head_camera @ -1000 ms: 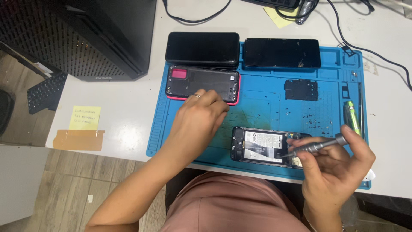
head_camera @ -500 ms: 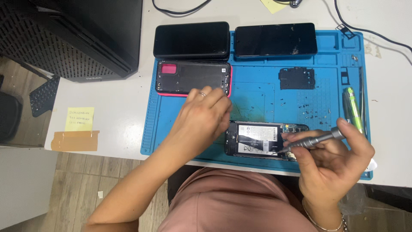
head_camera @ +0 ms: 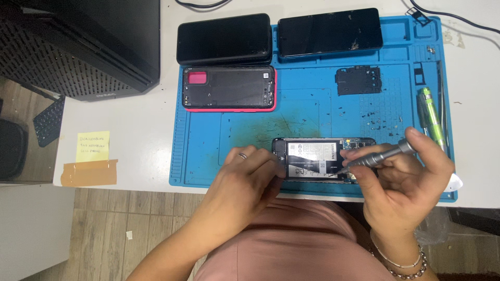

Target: The person uses a screwdriver to remove screws from a disassembled smartphone on a blue mat. They lift and set aside a metal bracket, then continue unscrewing components near the battery area.

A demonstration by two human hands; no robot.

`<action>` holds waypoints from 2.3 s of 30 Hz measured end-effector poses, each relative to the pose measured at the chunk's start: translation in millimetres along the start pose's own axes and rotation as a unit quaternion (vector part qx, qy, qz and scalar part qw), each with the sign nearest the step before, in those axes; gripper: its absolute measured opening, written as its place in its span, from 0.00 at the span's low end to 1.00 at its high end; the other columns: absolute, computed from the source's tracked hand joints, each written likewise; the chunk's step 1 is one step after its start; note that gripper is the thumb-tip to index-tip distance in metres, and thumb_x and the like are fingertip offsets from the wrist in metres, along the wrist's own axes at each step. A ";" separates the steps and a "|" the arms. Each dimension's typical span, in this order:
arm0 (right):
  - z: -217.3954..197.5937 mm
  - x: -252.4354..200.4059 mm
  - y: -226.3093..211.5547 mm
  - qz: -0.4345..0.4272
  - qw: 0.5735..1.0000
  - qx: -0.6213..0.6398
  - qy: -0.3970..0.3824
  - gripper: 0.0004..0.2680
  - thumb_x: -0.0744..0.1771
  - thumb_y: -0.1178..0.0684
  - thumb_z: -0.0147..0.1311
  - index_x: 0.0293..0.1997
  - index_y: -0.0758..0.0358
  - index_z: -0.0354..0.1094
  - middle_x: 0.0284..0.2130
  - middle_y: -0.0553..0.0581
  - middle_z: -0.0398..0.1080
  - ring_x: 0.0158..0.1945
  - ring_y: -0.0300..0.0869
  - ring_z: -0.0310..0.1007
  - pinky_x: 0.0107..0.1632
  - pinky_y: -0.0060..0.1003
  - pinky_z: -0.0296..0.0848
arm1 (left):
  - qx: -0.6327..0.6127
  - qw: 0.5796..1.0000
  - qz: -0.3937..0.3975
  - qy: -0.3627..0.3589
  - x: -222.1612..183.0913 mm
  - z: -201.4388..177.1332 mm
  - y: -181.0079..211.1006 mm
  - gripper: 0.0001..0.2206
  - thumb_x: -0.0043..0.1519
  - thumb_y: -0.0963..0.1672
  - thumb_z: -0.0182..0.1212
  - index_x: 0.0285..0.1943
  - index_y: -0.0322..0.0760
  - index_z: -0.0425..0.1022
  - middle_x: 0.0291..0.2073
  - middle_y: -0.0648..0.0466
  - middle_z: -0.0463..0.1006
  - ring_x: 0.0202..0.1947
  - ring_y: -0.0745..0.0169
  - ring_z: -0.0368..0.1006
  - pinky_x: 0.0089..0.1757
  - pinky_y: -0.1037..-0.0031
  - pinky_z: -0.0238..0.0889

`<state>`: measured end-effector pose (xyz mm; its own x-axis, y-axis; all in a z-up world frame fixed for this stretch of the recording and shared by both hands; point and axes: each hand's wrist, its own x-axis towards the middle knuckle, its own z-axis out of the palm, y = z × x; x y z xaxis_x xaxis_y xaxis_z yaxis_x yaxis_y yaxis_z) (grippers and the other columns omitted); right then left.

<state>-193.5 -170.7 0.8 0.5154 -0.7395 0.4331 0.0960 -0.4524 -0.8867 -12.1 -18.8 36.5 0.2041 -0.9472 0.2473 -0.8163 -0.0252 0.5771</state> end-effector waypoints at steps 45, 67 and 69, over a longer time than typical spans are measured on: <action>18.5 -3.6 -10.1 0.013 0.998 -0.044 0.048 0.24 0.69 0.59 0.56 0.70 0.61 0.43 0.35 0.75 0.65 0.37 0.57 0.73 0.51 0.51 0.83 | -0.190 0.951 -0.129 0.204 -5.4 -18.1 -51.3 0.07 0.63 0.35 0.62 0.39 0.40 0.75 0.36 0.57 0.74 0.37 0.67 0.68 0.41 0.79 0.62; 20.7 -3.1 -13.5 0.007 0.998 -0.058 0.037 0.23 0.70 0.61 0.55 0.71 0.62 0.42 0.35 0.77 0.65 0.37 0.58 0.73 0.53 0.53 0.82 | -0.103 0.964 -0.103 0.220 -7.5 -7.8 -63.6 0.05 0.67 0.39 0.60 0.46 0.40 0.80 0.41 0.57 0.82 0.44 0.60 0.76 0.51 0.69 0.61; 20.6 -3.4 -12.9 0.005 0.998 -0.055 0.037 0.23 0.70 0.61 0.54 0.71 0.61 0.43 0.35 0.77 0.65 0.38 0.58 0.72 0.54 0.54 0.82 | -0.124 0.956 -0.125 0.236 -7.7 -12.0 -60.1 0.05 0.67 0.39 0.60 0.46 0.40 0.81 0.41 0.57 0.81 0.45 0.61 0.76 0.50 0.72 0.64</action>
<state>-178.9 -152.1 7.5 0.4514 -0.7773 0.4382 -0.0047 -0.4932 -0.8699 41.8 -6.2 9.2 0.6440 -0.6709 0.3677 -0.5691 -0.0990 0.8163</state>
